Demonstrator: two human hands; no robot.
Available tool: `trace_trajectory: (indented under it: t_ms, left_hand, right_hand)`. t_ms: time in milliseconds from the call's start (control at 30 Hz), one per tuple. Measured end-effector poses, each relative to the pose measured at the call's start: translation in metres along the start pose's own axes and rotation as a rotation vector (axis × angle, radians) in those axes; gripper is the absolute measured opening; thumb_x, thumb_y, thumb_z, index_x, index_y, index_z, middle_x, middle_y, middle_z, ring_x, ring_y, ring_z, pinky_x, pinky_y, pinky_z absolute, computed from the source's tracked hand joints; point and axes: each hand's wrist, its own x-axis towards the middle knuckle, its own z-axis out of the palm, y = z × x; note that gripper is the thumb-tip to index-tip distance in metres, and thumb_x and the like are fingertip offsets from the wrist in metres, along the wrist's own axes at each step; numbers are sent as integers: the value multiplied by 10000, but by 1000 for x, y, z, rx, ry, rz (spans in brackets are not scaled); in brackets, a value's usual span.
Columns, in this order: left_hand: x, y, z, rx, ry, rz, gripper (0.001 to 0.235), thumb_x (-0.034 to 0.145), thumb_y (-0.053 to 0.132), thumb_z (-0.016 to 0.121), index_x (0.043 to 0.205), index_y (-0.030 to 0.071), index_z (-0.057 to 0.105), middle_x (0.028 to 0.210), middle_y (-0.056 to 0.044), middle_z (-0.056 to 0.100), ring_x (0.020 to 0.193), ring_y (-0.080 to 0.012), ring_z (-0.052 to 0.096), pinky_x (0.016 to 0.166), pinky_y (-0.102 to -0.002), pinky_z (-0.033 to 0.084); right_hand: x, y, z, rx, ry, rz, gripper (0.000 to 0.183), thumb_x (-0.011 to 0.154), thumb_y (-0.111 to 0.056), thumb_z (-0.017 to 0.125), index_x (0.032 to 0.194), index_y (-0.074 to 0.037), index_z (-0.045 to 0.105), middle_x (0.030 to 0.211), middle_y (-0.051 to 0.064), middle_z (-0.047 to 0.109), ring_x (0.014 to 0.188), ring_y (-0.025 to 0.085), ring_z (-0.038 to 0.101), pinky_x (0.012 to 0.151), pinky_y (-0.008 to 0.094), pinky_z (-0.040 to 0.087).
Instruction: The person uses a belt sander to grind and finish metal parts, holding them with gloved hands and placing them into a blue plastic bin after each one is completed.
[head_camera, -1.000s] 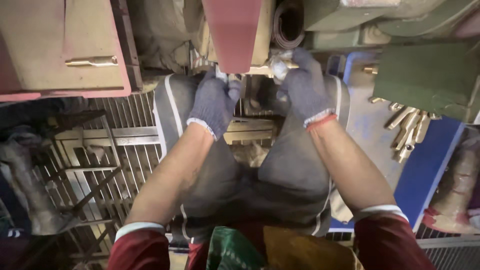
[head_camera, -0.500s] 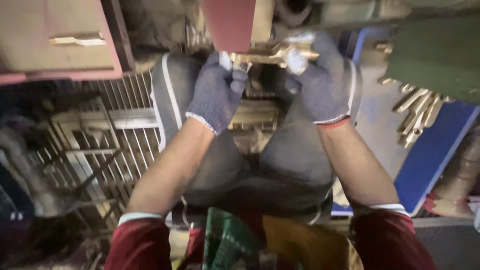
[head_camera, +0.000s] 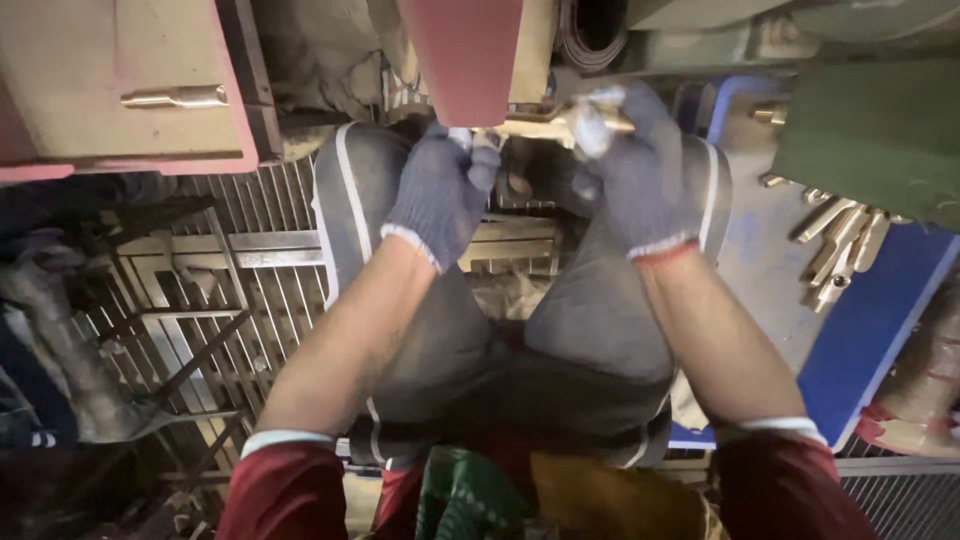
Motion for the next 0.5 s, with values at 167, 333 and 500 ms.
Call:
trace_trajectory:
  t_ms: [167, 333, 500]
  left_hand:
    - [-2, 11, 7, 101, -65, 62, 272, 946, -49, 400, 1151, 29, 561, 916, -88, 602, 661, -126, 519, 521, -226, 424]
    - [-26, 12, -8, 221, -94, 166, 350, 928, -86, 367, 1203, 25, 553, 933, -90, 627, 658, -125, 531, 510, -230, 407]
    - [19, 15, 14, -52, 148, 27, 310, 960, 1, 408, 1197, 111, 574, 888, -89, 626, 621, -129, 531, 488, -223, 389]
  right_hand:
    - [17, 6, 5, 165, -114, 35, 271, 977, -197, 703, 1189, -49, 625, 816, 50, 631, 601, 110, 535, 470, 261, 420]
    - [15, 23, 5, 148, -87, -63, 322, 968, -175, 730, 1243, -93, 583, 952, 23, 702, 674, 110, 589, 528, 268, 475]
    - [34, 14, -5, 174, -92, -145, 306, 956, -174, 704, 1222, -61, 601, 956, 56, 683, 694, 125, 588, 528, 267, 456]
